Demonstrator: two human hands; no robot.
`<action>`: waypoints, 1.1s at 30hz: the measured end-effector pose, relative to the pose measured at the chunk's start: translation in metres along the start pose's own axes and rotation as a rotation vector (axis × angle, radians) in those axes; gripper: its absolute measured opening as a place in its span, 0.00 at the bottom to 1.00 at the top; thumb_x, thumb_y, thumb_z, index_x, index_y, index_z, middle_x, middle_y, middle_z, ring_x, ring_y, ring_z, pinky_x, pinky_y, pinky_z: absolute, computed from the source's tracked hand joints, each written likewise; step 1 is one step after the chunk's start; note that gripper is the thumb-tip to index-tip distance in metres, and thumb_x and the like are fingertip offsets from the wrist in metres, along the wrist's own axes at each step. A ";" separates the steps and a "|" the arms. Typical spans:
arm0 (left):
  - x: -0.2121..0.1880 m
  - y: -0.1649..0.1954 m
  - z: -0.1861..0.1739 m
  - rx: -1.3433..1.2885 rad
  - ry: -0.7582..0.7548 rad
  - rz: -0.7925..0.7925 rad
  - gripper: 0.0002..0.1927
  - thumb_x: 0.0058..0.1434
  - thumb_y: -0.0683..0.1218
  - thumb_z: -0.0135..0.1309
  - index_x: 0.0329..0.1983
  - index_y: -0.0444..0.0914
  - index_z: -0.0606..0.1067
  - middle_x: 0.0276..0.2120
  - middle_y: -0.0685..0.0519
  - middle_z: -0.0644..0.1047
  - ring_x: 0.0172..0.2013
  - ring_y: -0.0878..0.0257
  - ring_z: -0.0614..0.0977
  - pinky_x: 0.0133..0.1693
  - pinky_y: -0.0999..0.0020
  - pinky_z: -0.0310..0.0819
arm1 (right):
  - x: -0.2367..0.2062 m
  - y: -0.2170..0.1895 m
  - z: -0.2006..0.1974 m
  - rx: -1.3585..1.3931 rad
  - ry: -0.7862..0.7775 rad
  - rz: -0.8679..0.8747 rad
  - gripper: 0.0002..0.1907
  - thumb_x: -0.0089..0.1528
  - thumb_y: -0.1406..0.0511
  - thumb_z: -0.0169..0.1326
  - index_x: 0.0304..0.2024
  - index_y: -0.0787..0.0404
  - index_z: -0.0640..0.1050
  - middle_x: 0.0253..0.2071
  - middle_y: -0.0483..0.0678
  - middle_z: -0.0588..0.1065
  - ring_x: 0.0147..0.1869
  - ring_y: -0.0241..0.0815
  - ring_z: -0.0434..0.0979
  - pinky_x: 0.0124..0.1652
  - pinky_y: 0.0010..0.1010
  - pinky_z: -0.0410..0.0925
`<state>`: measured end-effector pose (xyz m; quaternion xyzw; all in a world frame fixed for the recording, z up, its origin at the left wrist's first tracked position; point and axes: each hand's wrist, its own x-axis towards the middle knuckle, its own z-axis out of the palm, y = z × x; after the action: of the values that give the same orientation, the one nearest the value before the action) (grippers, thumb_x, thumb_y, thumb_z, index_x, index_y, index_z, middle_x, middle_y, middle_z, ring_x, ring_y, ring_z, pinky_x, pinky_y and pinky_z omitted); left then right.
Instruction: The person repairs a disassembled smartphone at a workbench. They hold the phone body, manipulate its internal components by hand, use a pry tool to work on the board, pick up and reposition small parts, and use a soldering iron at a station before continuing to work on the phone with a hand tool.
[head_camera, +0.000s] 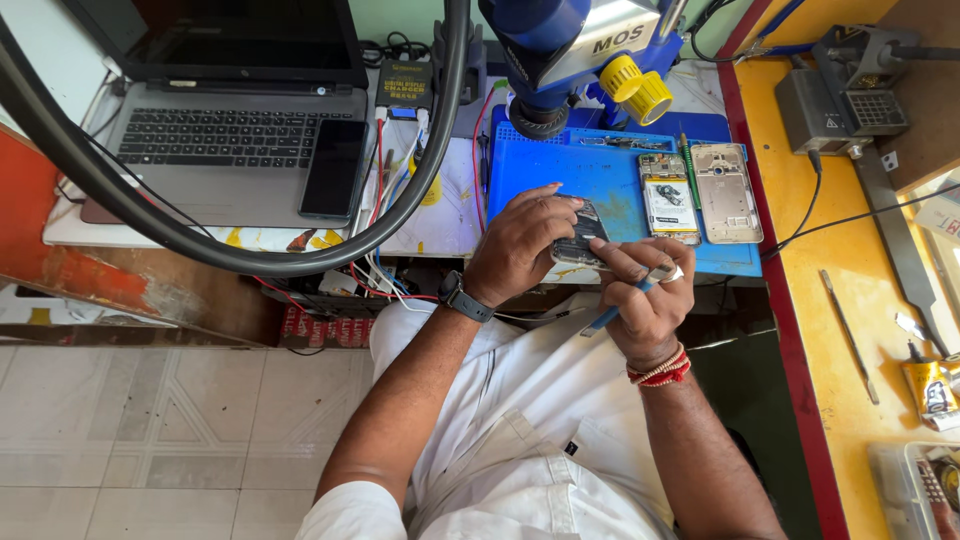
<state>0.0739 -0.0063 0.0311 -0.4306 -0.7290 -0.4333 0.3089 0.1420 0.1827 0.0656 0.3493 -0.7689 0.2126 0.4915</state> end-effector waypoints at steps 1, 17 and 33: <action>0.001 0.000 -0.001 -0.004 0.015 0.000 0.20 0.55 0.28 0.55 0.47 0.40 0.71 0.48 0.52 0.78 0.60 0.55 0.80 0.69 0.51 0.70 | 0.001 -0.001 -0.002 -0.015 -0.001 -0.012 0.20 0.56 0.78 0.63 0.28 0.58 0.63 0.46 0.50 0.82 0.47 0.48 0.82 0.51 0.44 0.68; 0.005 0.044 -0.021 -0.111 -0.043 0.072 0.20 0.63 0.33 0.55 0.55 0.44 0.75 0.51 0.53 0.78 0.57 0.54 0.81 0.66 0.49 0.72 | 0.000 -0.011 -0.021 -0.005 0.033 -0.012 0.19 0.63 0.77 0.58 0.30 0.53 0.64 0.43 0.45 0.82 0.45 0.44 0.83 0.50 0.45 0.65; 0.013 0.063 -0.028 -0.081 -0.001 0.122 0.15 0.61 0.36 0.61 0.49 0.42 0.76 0.47 0.53 0.79 0.51 0.54 0.83 0.56 0.56 0.77 | 0.004 -0.012 -0.033 0.121 0.037 0.051 0.16 0.67 0.67 0.62 0.38 0.57 0.65 0.48 0.54 0.80 0.47 0.50 0.81 0.52 0.47 0.67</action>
<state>0.1271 -0.0103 0.0770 -0.4866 -0.6835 -0.4425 0.3166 0.1700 0.1954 0.0828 0.3547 -0.7540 0.2774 0.4783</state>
